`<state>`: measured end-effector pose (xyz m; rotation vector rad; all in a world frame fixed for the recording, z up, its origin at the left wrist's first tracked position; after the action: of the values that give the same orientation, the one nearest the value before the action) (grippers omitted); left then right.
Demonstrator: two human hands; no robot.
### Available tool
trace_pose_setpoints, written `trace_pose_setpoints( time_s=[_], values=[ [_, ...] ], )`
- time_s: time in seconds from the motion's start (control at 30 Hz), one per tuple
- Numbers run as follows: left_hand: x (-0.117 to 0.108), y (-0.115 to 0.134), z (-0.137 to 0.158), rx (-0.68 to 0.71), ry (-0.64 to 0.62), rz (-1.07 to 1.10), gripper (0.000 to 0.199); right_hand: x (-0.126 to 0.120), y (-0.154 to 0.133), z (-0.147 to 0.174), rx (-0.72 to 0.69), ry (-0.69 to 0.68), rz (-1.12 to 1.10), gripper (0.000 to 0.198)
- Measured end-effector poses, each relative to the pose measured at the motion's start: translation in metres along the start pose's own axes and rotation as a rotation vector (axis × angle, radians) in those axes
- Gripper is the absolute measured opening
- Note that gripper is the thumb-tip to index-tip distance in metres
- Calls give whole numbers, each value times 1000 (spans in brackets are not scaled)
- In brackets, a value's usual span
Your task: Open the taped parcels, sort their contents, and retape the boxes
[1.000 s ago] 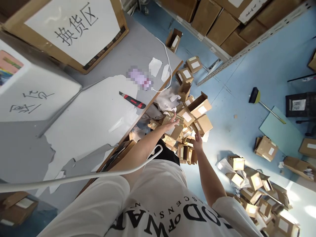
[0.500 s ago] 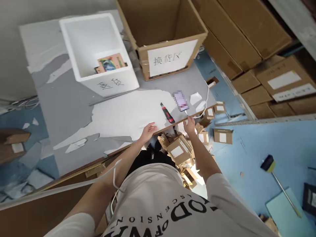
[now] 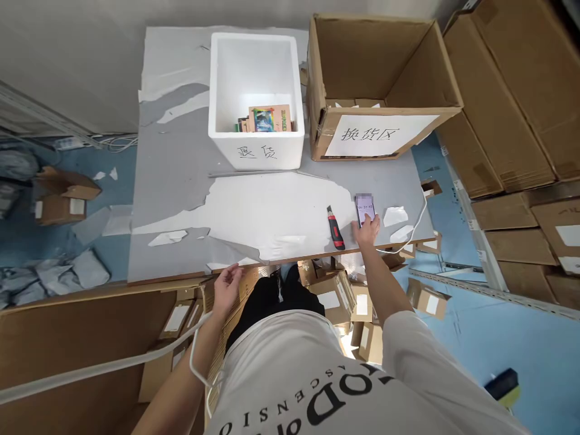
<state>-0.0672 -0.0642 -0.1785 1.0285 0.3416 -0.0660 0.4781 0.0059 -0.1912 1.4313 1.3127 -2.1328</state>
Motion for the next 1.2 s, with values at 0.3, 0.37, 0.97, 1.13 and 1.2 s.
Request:
trace_pose_setpoints(
  time_s=[0.3, 0.37, 0.97, 1.13, 1.2],
  values=[
    [-78, 21, 16, 170, 372, 69, 52, 0, -99, 21, -281, 21, -207, 69],
    [-103, 28, 24, 247, 500, 89, 55, 12, -146, 35, -384, -28, -302, 71],
    [-274, -139, 161, 197, 1171, 316, 67, 168, -432, 379, -1134, -850, -576, 63],
    [-291, -181, 207, 66, 1366, 338, 68, 212, -458, 450, -1202, -1053, -534, 60],
    [-291, -188, 223, 29, 1435, 334, 66, 228, -464, 475, -1237, -1153, -547, 58]
  ],
)
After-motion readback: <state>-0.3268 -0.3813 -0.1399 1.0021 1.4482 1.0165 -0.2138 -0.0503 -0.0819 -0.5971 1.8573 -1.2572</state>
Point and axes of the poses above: each hand's wrist, its own z-axis away from the middle knuckle, its own x-axis out of the palm, y = z × x, the point moved 9 cm from there along -z, towards the middle knuckle, and after that the axes turned 4 degrees about -z, right-handed, at the moved point
